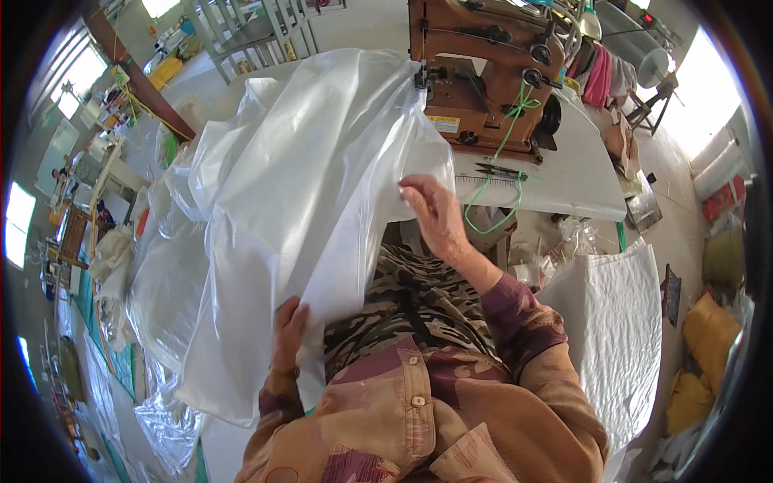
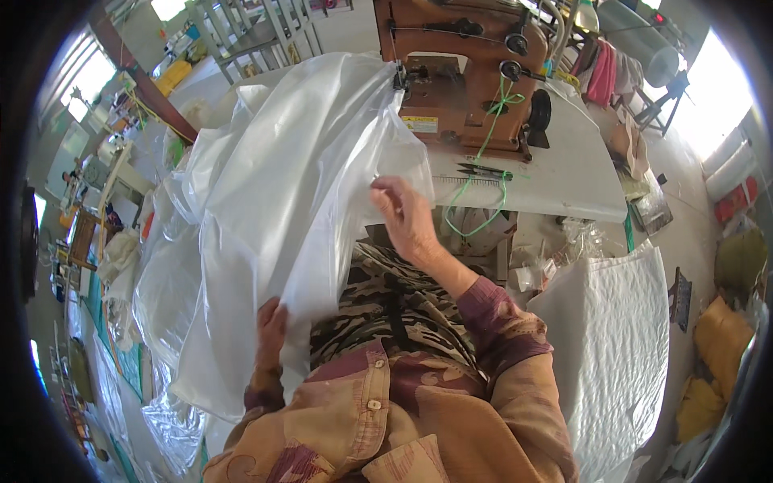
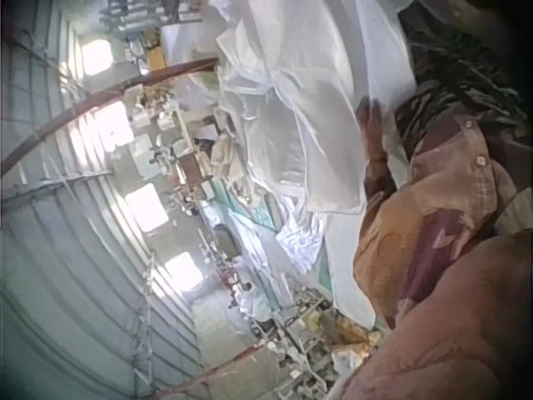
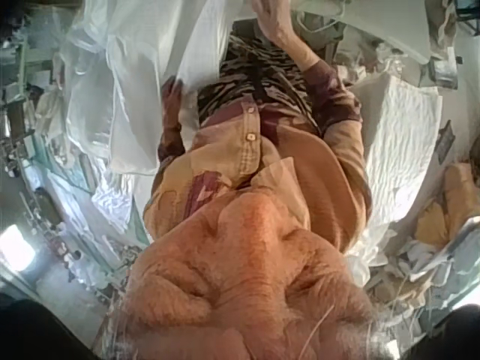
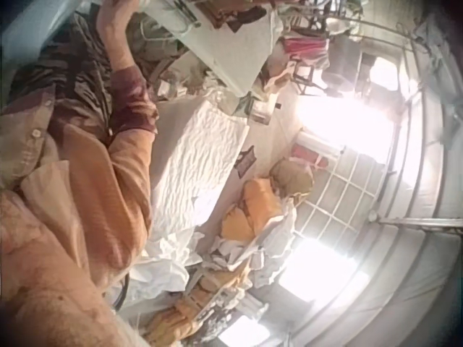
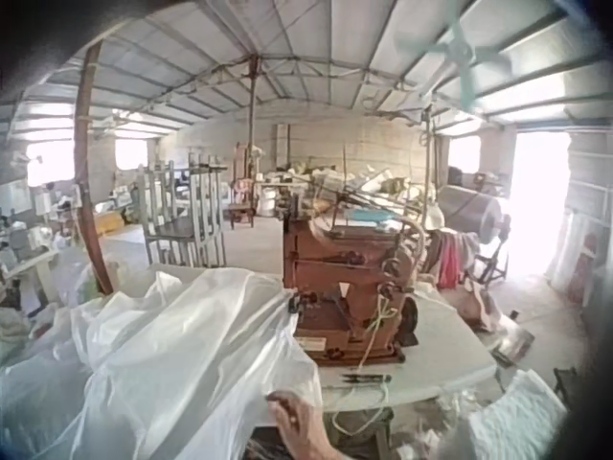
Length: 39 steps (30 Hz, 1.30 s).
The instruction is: The person aligns the edges of a large white woven sack and sews them using a sewing machine. They repeatedly guide the fabric through the machine, cut the thread, and reposition the material to continue stitching along the seam. The person also handles a clear plastic bag, folding and manipulating it on the work surface.
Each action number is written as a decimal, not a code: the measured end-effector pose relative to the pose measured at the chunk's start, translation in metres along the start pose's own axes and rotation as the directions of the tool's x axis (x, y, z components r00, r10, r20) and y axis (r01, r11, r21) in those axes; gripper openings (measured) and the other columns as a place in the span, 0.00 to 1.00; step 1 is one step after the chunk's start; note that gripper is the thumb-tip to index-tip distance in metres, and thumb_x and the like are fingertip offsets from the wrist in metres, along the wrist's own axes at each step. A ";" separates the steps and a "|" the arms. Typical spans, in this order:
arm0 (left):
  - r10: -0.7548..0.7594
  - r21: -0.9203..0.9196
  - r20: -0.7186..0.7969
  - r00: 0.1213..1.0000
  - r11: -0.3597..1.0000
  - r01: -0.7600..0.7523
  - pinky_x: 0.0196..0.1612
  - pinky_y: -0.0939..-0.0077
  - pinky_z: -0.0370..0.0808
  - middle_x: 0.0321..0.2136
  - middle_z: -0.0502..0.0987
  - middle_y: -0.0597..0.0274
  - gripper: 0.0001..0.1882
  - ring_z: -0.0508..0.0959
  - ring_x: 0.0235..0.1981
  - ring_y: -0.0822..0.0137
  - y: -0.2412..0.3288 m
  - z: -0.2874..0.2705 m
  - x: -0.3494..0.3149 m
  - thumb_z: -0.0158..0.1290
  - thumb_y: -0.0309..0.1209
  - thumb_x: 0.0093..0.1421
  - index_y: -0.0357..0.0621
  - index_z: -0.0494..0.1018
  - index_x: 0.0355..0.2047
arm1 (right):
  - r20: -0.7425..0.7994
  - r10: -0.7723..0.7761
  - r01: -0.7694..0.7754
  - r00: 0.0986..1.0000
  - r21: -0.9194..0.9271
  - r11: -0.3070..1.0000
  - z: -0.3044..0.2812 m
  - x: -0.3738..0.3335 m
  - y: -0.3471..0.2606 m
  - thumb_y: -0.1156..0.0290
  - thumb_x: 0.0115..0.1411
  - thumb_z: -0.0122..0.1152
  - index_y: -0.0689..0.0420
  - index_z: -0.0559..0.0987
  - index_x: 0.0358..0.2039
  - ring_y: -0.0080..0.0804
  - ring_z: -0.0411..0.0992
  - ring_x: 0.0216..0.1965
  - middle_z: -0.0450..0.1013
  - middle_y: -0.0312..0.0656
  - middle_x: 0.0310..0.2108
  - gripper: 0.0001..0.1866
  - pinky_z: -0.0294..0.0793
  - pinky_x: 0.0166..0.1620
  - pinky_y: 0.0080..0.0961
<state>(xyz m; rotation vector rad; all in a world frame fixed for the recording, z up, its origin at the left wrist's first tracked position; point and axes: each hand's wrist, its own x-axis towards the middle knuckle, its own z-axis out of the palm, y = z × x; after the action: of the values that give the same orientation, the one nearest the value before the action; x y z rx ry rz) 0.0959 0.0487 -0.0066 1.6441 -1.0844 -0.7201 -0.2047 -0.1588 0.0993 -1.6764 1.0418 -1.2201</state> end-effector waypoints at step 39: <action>0.167 -0.278 0.219 0.961 0.955 -0.103 0.33 0.87 0.65 0.26 0.76 0.74 0.07 0.69 0.27 0.84 0.171 0.072 0.031 0.62 0.28 0.62 0.38 0.76 0.32 | -0.043 0.400 -0.321 0.916 0.520 0.792 0.085 -0.047 0.082 0.63 0.65 0.58 0.57 0.77 0.47 0.31 0.74 0.41 0.77 0.39 0.38 0.14 0.72 0.44 0.29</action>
<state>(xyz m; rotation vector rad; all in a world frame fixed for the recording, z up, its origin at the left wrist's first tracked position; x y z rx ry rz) -0.0058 -0.0261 0.1327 1.2649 -1.2030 -0.9472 -0.1449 -0.1317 -0.0095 -0.9375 0.9686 -1.2371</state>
